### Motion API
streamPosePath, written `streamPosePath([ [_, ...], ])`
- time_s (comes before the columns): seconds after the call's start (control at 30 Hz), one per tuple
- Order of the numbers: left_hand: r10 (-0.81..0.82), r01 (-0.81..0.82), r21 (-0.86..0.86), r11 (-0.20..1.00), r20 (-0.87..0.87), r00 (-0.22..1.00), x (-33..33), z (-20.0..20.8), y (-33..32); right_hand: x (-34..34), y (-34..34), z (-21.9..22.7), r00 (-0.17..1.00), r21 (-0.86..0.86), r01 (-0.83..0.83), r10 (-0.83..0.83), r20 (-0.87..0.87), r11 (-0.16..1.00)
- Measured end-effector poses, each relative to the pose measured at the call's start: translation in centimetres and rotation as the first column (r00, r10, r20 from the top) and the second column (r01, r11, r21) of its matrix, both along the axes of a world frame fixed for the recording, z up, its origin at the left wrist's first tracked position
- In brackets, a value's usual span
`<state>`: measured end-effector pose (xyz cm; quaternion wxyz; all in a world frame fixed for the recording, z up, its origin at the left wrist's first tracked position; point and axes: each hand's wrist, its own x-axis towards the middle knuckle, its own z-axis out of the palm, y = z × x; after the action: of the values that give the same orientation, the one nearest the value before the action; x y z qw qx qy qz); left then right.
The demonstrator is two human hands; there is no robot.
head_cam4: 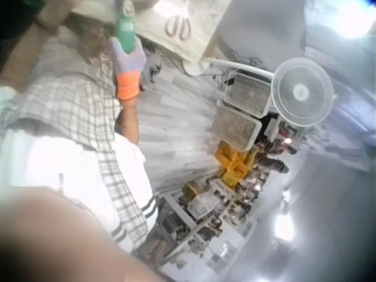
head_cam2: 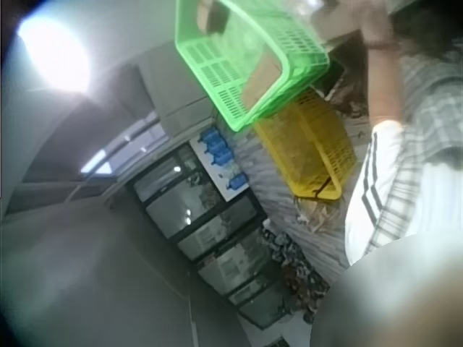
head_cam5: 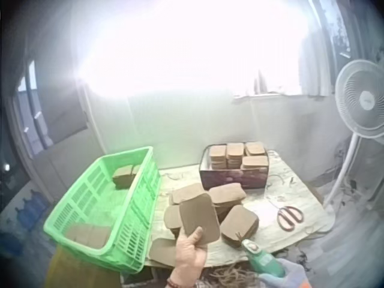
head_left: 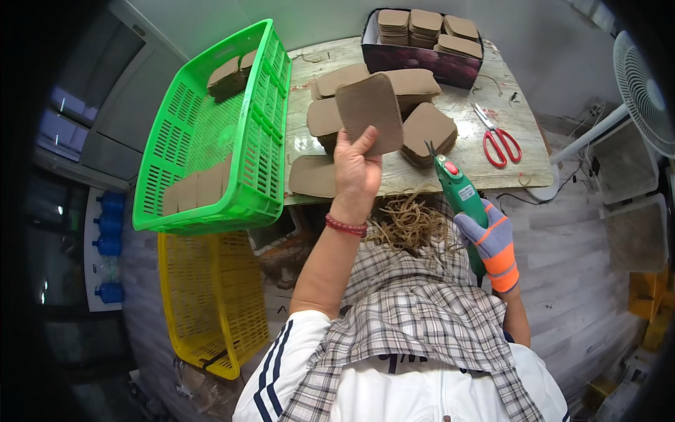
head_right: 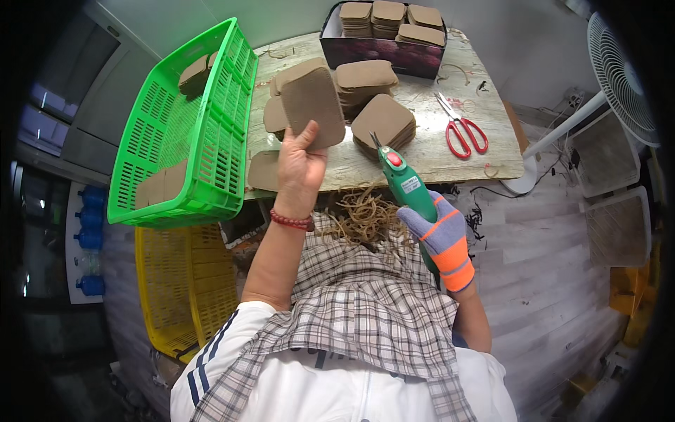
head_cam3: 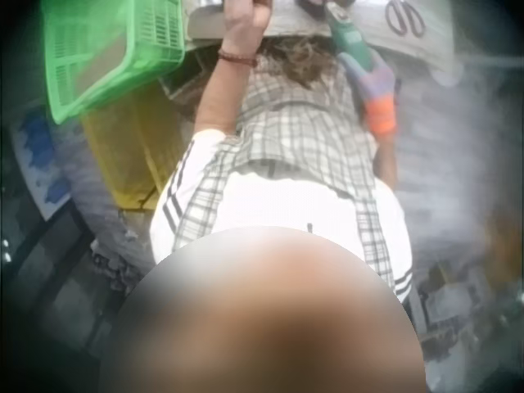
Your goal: The person uses a rotary tool to smooth the edges of stacked brown cardboard pieces. They pick up each piece from a green basket, run the tool along the edges, and place the finished pieces on the table.
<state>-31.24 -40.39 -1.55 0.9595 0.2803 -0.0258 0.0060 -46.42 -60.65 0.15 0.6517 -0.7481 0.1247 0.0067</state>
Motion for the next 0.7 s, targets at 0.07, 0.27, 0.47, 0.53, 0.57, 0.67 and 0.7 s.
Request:
streamPosePath([
  [0.07,-0.064,0.057,-0.118,0.991,-0.048,0.997,-0.4,-0.9,-1.7,-0.1,0.0,0.2,1.000,0.020,0.012,-0.012,-0.001,1.000],
  [0.27,-0.230,0.157,-0.348,0.924,-0.181,0.956,-1.1,-0.3,-3.9,-0.5,-0.3,0.8,0.998,0.018,0.067,-0.067,0.020,0.998],
  [0.47,-0.266,0.161,-0.395,0.905,-0.227,0.937,-1.4,-0.6,-4.3,-0.8,-0.2,1.0,0.998,0.030,0.055,-0.055,0.014,0.998],
  [0.53,-0.275,0.154,-0.408,0.900,-0.257,0.926,-1.3,-0.9,-4.4,-0.9,-0.2,0.7,0.999,0.007,0.051,-0.051,0.009,0.999],
  [0.57,-0.285,0.164,-0.417,0.894,-0.245,0.927,-1.4,-1.0,-4.5,-0.9,-0.2,0.6,0.999,-0.005,0.048,-0.048,0.007,0.999],
  [0.67,-0.285,0.174,-0.404,0.898,-0.234,0.930,-1.6,-1.4,-4.7,-0.9,-0.1,0.8,0.999,-0.015,0.040,-0.041,-0.006,0.999],
  [0.7,-0.268,0.165,-0.371,0.914,-0.246,0.931,-1.7,-1.6,-4.8,-1.0,-0.1,0.8,0.999,-0.006,0.041,-0.041,0.000,0.999],
])
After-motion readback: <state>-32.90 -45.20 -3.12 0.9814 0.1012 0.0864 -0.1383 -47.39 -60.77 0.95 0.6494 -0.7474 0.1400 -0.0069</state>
